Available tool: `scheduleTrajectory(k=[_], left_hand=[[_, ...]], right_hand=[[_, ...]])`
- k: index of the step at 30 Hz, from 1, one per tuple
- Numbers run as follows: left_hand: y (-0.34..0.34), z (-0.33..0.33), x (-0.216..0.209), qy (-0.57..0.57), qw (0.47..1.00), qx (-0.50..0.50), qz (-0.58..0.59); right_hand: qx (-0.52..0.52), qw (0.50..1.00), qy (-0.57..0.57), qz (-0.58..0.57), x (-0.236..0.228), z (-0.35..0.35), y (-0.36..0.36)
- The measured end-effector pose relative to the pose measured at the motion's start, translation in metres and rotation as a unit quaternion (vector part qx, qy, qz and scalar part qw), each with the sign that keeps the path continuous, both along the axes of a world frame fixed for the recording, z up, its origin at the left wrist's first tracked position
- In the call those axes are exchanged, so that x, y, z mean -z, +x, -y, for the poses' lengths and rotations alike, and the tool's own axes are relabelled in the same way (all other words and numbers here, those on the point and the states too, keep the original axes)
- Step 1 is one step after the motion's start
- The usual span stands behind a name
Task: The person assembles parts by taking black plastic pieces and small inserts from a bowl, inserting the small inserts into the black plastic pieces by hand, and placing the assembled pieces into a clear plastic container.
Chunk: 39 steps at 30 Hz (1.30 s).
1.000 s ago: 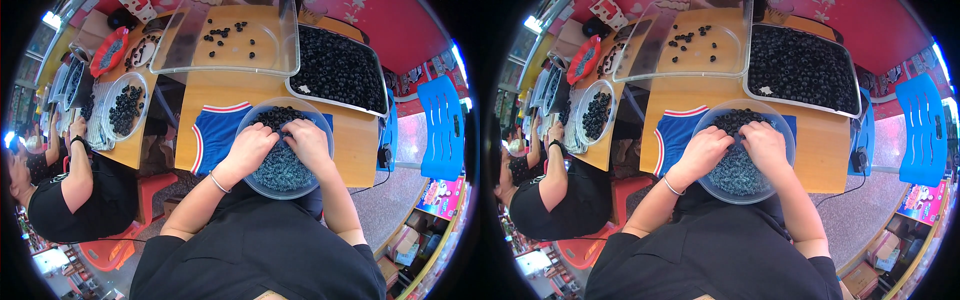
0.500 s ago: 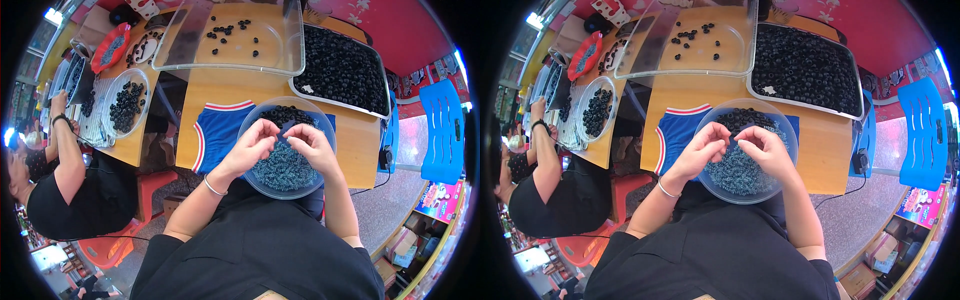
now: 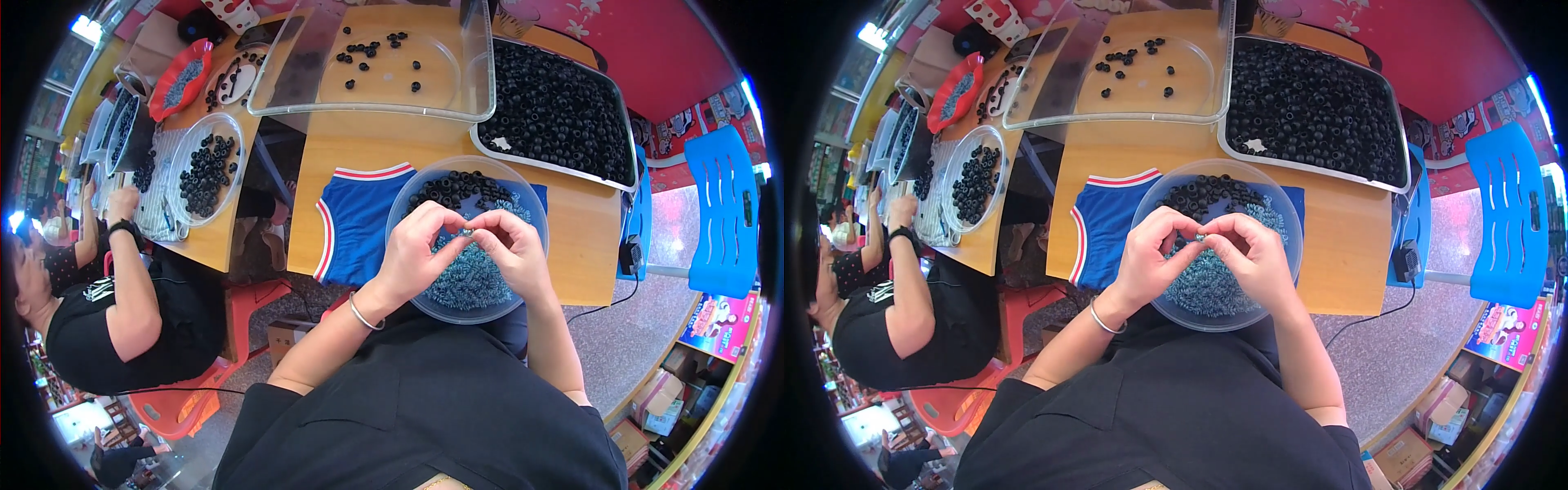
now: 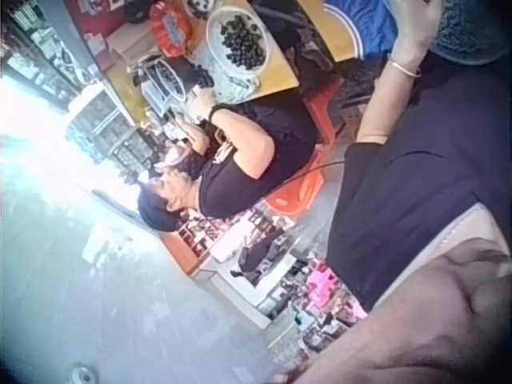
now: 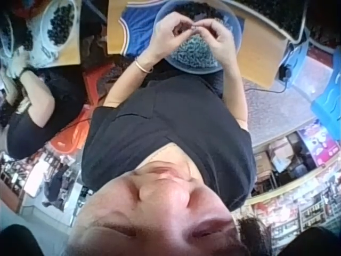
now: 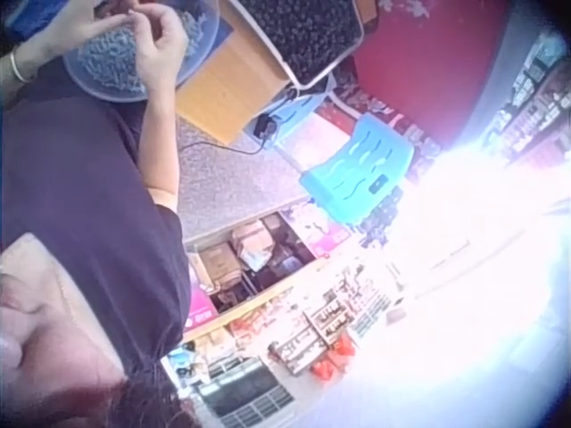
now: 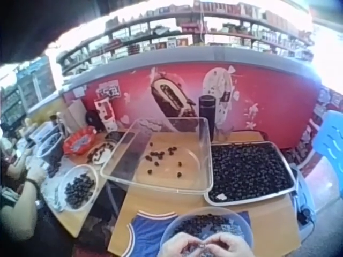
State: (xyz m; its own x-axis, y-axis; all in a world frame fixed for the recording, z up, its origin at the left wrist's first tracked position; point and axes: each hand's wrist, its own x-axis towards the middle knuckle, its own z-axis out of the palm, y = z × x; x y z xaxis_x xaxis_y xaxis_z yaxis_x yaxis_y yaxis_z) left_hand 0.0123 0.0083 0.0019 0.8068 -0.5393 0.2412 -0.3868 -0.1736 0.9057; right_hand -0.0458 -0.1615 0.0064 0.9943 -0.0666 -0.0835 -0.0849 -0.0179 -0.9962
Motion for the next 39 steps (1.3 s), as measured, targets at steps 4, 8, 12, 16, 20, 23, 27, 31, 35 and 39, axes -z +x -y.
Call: scheduleTrajectory(k=[4, 8, 12, 16, 20, 23, 27, 31, 35, 39], left_hand=[[-0.001, 0.004, 0.005, 0.009, 0.993, -0.026, 0.115], [-0.002, 0.005, 0.006, 0.054, 0.959, -0.052, 0.273], [0.001, 0.002, 0.005, 0.09, 0.952, -0.001, 0.292], [0.0, 0.003, 0.007, 0.078, 0.961, 0.018, 0.266], [0.0, 0.005, 0.008, 0.02, 0.979, 0.006, 0.203], [-0.005, 0.004, 0.011, -0.005, 0.999, 0.026, 0.032], [-0.007, 0.004, 0.013, -0.061, 0.988, 0.046, -0.131], [-0.004, 0.003, 0.019, -0.056, 0.987, 0.057, -0.139], [-0.003, 0.002, 0.023, -0.031, 0.989, 0.069, -0.129], [-0.005, 0.004, 0.013, 0.003, 0.99, 0.053, -0.13]], right_hand=[[0.009, 0.999, -0.026, 0.019, 0.0, 0.0, -0.001], [0.023, 0.998, -0.053, -0.002, -0.001, 0.0, -0.002], [0.014, 0.996, -0.091, -0.01, 0.002, 0.002, -0.003], [0.009, 0.997, -0.08, -0.004, 0.002, 0.0, -0.002], [0.005, 0.994, -0.094, 0.047, -0.003, -0.002, -0.002], [0.012, 0.992, -0.099, 0.074, -0.007, -0.004, -0.002], [0.026, 0.992, -0.096, 0.078, -0.009, -0.004, -0.002], [0.026, 0.99, -0.108, 0.082, -0.007, -0.004, -0.001], [0.03, 0.992, -0.112, 0.047, -0.001, -0.004, -0.002], [0.025, 0.991, -0.123, 0.05, 0.003, -0.003, -0.003]])
